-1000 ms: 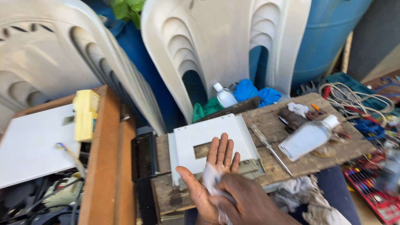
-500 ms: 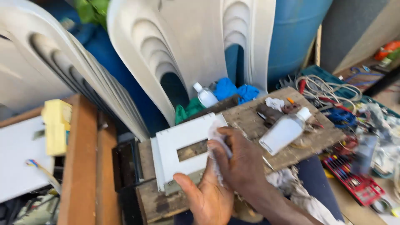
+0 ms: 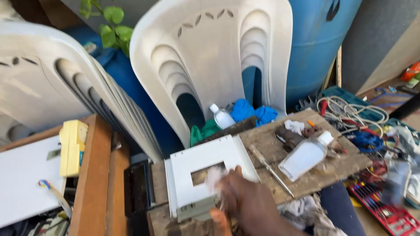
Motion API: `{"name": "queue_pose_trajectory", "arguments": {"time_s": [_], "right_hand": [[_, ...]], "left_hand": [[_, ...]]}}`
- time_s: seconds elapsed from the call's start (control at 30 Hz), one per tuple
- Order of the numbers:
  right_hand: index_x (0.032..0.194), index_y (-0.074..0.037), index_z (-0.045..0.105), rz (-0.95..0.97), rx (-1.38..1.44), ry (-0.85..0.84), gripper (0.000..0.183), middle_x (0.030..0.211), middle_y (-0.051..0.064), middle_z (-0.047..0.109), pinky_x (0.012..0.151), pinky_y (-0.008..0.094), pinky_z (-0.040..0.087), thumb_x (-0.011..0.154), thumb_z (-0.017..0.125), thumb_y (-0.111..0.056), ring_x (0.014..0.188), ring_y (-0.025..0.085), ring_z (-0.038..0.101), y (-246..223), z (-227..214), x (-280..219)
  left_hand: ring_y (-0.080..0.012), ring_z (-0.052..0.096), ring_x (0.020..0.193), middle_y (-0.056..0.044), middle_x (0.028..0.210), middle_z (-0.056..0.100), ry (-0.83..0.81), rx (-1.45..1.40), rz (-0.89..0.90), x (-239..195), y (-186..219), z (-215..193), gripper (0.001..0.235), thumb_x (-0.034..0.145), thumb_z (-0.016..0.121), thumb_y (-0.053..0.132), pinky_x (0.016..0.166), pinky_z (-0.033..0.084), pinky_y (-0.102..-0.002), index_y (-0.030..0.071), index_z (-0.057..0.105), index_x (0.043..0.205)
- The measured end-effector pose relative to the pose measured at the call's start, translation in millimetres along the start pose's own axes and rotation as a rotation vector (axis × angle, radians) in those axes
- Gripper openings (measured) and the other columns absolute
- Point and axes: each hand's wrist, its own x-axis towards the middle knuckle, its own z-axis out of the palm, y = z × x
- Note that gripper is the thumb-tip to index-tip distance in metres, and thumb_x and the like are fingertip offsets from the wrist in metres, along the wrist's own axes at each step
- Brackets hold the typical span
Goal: Cleaning a metal enclosure panel using a cloth, solvent, and a small tool to scrape off residue.
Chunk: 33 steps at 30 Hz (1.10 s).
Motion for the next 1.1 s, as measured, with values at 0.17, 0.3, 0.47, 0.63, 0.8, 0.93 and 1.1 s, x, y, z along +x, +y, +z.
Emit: {"name": "queue_pose_trajectory", "arguments": {"time_s": [0.17,0.3,0.47,0.63,0.8,0.93,1.1], "right_hand": [[0.106,-0.03,0.08,-0.104,0.091,-0.032,0.047,0.073,0.004,0.074,0.057,0.049,0.039,0.098,0.047,-0.063,0.058,0.028,0.07,-13.0,-0.3,-34.8],[0.111,-0.037,0.074,-0.082,-0.113,0.311,0.039,0.079,0.006,0.079,0.065,0.051,0.047,0.099,0.046,-0.061,0.073,0.039,0.076,41.3,28.2,20.4],[0.104,-0.033,0.081,-0.289,0.039,0.456,0.031,0.085,-0.007,0.088,0.06,0.039,0.059,0.095,0.062,-0.056,0.07,0.022,0.086,42.4,82.2,-32.4],[0.108,-0.021,0.068,-0.233,-0.068,0.526,0.036,0.084,0.009,0.074,0.06,0.057,0.046,0.104,0.045,-0.048,0.073,0.04,0.069,53.5,39.5,30.3],[0.115,-0.012,0.066,-0.337,0.065,0.762,0.038,0.094,0.009,0.066,0.066,0.048,0.045,0.108,0.049,-0.045,0.081,0.03,0.061,12.8,11.7,28.2],[0.145,-0.011,0.041,0.069,-0.492,0.152,0.078,0.144,0.011,0.044,0.107,0.048,0.032,0.098,0.039,-0.073,0.131,0.032,0.042,-21.9,104.7,31.2],[0.171,-0.014,0.023,-0.247,-0.301,0.696,0.121,0.18,0.013,0.017,0.131,0.05,0.004,0.083,0.033,-0.096,0.166,0.032,0.012,7.9,88.6,27.0]], "left_hand": [[-0.0293,0.014,0.165,-0.011,0.179,0.016,0.117,0.943,0.042,-21.0,-16.3,-15.3,0.136,0.077,0.057,0.098,0.133,0.016,-0.05,0.007,0.021,0.171],[-0.0312,0.014,0.165,-0.014,0.179,0.015,0.154,1.436,0.037,-20.1,-11.4,-18.3,0.145,0.072,0.05,0.106,0.133,0.013,-0.05,0.003,0.02,0.17],[-0.043,0.021,0.157,-0.021,0.172,0.022,-0.046,0.651,0.255,8.2,-34.8,52.5,0.107,0.101,0.058,0.078,0.131,0.032,-0.057,0.003,0.025,0.169],[-0.0373,0.017,0.163,-0.023,0.176,0.014,-0.047,0.606,0.213,3.6,-48.9,61.5,0.115,0.094,0.048,0.084,0.131,0.017,-0.054,0.004,0.023,0.172],[-0.0392,0.006,0.166,-0.031,0.177,0.008,-0.099,0.517,0.165,4.5,-42.2,66.0,0.128,0.085,0.031,0.092,0.133,0.005,-0.053,0.003,0.011,0.176],[-0.0355,0.009,0.165,-0.025,0.178,0.01,-0.111,0.555,0.201,1.7,-36.5,76.4,0.125,0.089,0.033,0.091,0.133,0.007,-0.049,0.003,0.013,0.175],[-0.0306,0.013,0.165,-0.017,0.179,0.012,-0.107,0.57,0.213,2.0,-50.3,81.4,0.12,0.093,0.035,0.089,0.134,0.01,-0.045,0.003,0.015,0.174]]}}
